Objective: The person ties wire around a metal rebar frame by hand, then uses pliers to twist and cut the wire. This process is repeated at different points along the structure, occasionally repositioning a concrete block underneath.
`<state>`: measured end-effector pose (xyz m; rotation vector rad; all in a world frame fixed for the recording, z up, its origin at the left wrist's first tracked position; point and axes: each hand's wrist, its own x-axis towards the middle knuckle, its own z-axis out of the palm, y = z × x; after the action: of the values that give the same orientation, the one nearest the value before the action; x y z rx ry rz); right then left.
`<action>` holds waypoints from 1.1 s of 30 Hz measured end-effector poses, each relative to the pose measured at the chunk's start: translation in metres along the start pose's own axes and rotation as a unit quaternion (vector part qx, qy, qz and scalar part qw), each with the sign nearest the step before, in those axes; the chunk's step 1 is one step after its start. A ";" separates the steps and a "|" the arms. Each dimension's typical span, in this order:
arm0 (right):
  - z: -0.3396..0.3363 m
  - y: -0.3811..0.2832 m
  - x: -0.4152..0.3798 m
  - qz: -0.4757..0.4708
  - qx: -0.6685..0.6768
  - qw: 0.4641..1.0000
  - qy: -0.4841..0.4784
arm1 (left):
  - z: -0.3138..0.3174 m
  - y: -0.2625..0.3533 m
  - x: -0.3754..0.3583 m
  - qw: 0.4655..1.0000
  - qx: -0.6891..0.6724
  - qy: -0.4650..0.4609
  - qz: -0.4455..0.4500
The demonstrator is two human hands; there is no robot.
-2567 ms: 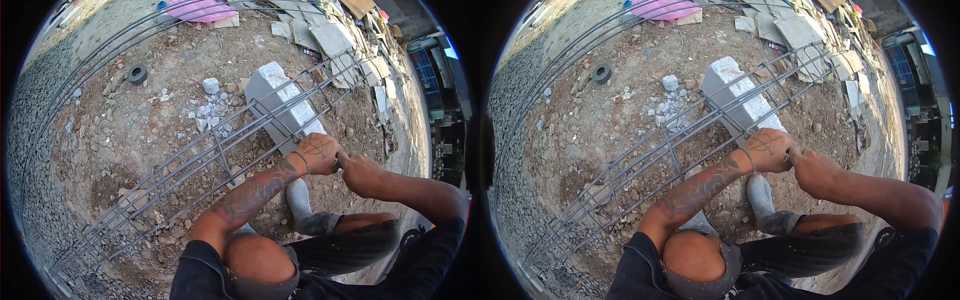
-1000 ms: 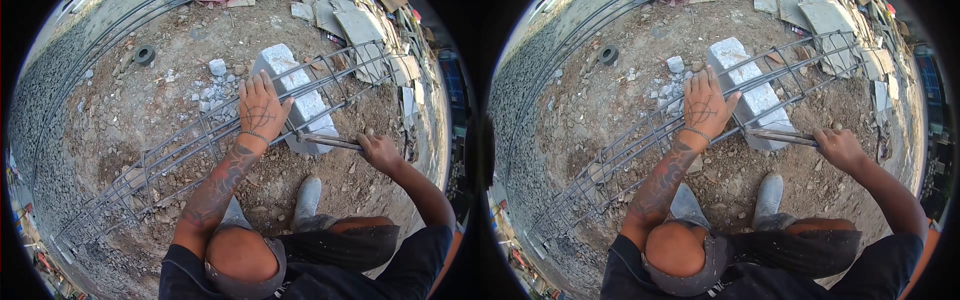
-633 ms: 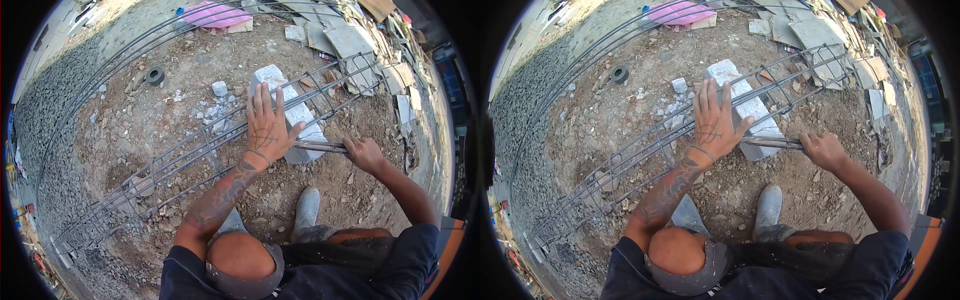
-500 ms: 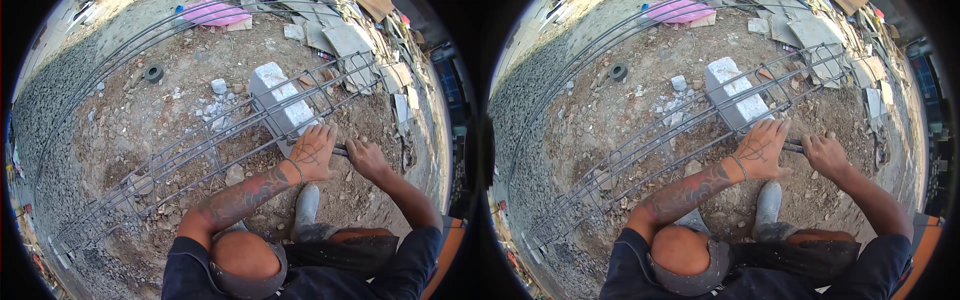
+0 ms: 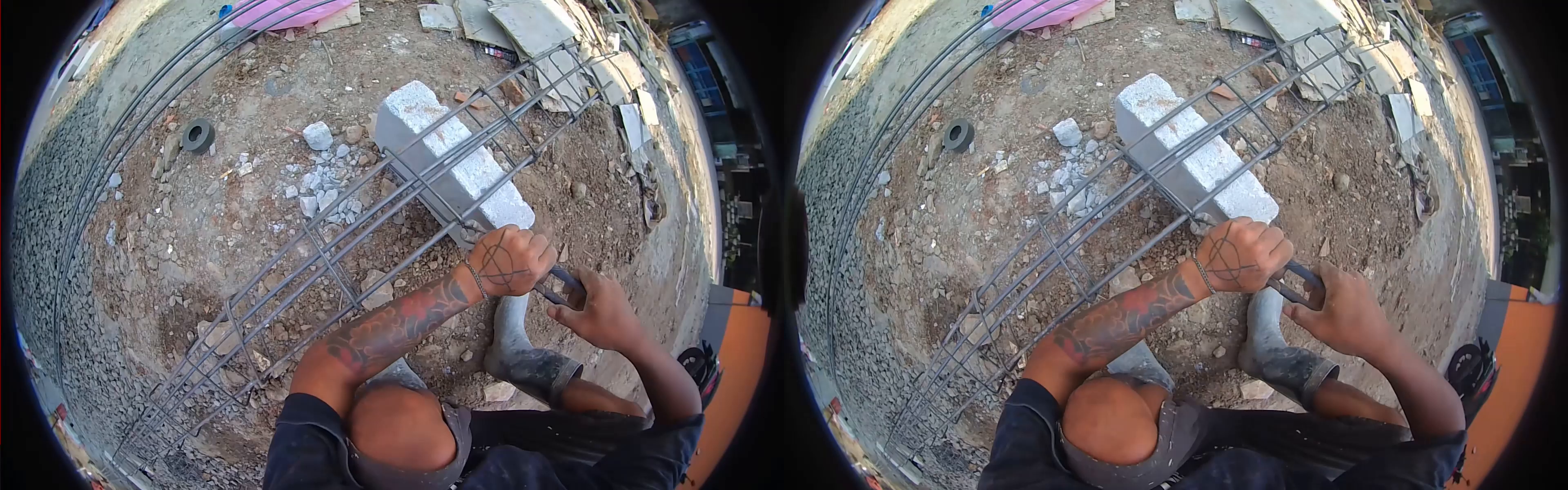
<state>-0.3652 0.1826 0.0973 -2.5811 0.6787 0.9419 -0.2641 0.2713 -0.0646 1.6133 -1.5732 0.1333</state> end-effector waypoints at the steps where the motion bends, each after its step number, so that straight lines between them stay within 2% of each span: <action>1: -0.001 0.006 0.001 0.006 -0.002 1.000 -0.001 | -0.001 0.000 -0.001 1.000 -0.007 0.023 0.014; 2: -0.001 0.015 0.002 0.071 0.242 0.961 -0.114 | -0.002 0.001 -0.002 0.998 -0.013 0.048 0.027; 3: -0.001 0.022 0.003 0.131 0.467 0.848 -0.215 | -0.003 0.002 -0.003 0.998 -0.016 0.053 0.026; 4: -0.001 0.025 0.005 0.140 0.551 0.780 -0.260 | -0.005 0.002 -0.004 0.998 -0.019 0.054 0.033; 5: 0.004 0.026 0.007 0.141 0.549 0.783 -0.256 | -0.006 0.001 -0.004 0.997 -0.020 0.056 0.042; 7: 0.012 0.028 0.011 0.223 0.509 0.777 -0.297 | -0.004 -0.001 -0.007 0.997 -0.014 0.055 0.050; 8: 0.012 0.016 0.011 0.213 0.384 0.864 -0.245 | -0.003 0.000 -0.009 0.998 -0.012 0.046 0.052; 9: 0.010 0.005 0.007 0.214 0.378 0.867 -0.244 | -0.010 0.003 -0.006 0.997 -0.011 0.053 0.049; 10: 0.005 -0.005 0.002 0.126 0.207 0.959 -0.150 | -0.016 0.005 -0.002 1.000 -0.028 -0.004 -0.001; 11: 0.004 -0.011 -0.003 0.032 0.029 0.998 -0.051 | -0.023 0.009 0.002 0.995 -0.048 -0.065 -0.050; 12: 0.010 -0.013 -0.005 0.029 0.026 0.999 0.016 | -0.028 0.007 0.007 0.995 -0.053 -0.067 -0.050; 13: 0.015 -0.012 -0.005 0.031 0.028 0.999 0.014 | -0.033 0.000 0.016 0.976 -0.083 -0.182 -0.085; 14: 0.019 -0.010 -0.004 0.042 -0.032 0.997 0.048 | -0.035 -0.004 0.021 0.942 -0.111 -0.293 -0.119; 15: 0.021 -0.006 -0.003 0.052 -0.094 0.991 0.084 | -0.035 -0.003 0.021 0.943 -0.111 -0.291 -0.117; 17: 0.033 0.005 -0.004 0.031 -0.127 0.985 0.117 | -0.033 0.001 0.017 0.954 -0.104 -0.254 -0.119; 18: 0.037 0.007 -0.004 0.007 -0.158 0.977 0.145 | -0.022 0.002 0.010 0.975 -0.063 -0.188 -0.098; 19: 0.030 0.005 -0.007 0.007 -0.156 0.977 0.146 | -0.012 0.003 0.000 0.975 -0.062 -0.190 -0.097; 20: 0.013 -0.001 -0.010 0.017 -0.058 0.998 0.005 | -0.007 0.005 -0.008 0.993 -0.046 -0.091 -0.056; 21: 0.002 -0.005 -0.010 0.028 0.042 0.990 -0.135 | -0.006 0.006 -0.013 0.999 -0.032 0.009 -0.013; 22: 0.004 0.014 -0.002 0.066 0.238 0.927 -0.284 | -0.004 0.006 -0.014 0.992 -0.048 0.114 0.007; 23: 0.007 0.008 -0.005 0.068 0.236 0.927 -0.282 | -0.004 0.007 -0.016 0.992 -0.049 0.116 0.009; 24: 0.013 -0.002 -0.009 0.134 0.394 0.860 -0.294 | -0.003 0.007 -0.017 0.988 -0.050 0.143 0.018; 25: 0.014 -0.009 -0.011 0.192 0.537 0.767 -0.295 | -0.003 0.005 -0.017 0.984 -0.047 0.172 0.028; 26: 0.013 -0.010 -0.010 0.191 0.536 0.769 -0.292 | -0.006 0.004 -0.018 0.981 -0.058 0.182 0.038; 27: 0.014 -0.012 -0.009 0.143 0.357 0.896 -0.222 | -0.008 0.004 -0.017 0.980 -0.057 0.185 0.038; 28: 0.013 -0.012 -0.008 0.090 0.159 0.973 -0.140 | -0.009 0.006 -0.015 0.984 -0.032 0.174 0.025; 29: 0.013 -0.012 -0.006 0.031 -0.046 0.997 -0.049 | -0.011 0.006 -0.011 0.987 -0.008 0.163 0.016; 30: 0.012 -0.010 -0.003 0.018 -0.162 0.986 0.042 | -0.011 0.005 -0.005 0.987 -0.012 0.162 0.017; 31: 0.009 -0.009 -0.004 0.012 -0.225 0.971 0.079 | -0.011 0.005 0.003 0.994 -0.053 0.094 -0.032; 32: 0.008 -0.010 -0.003 0.029 -0.233 0.968 0.085 | -0.013 0.002 0.010 0.993 -0.087 0.031 -0.077; 33: 0.007 -0.012 -0.005 0.048 -0.240 0.965 0.089 | -0.016 0.003 0.011 0.993 -0.088 0.032 -0.074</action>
<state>-0.3658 0.1971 0.0966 -3.1149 0.6958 1.0139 -0.2570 0.2733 -0.0472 1.5648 -1.3715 -0.0335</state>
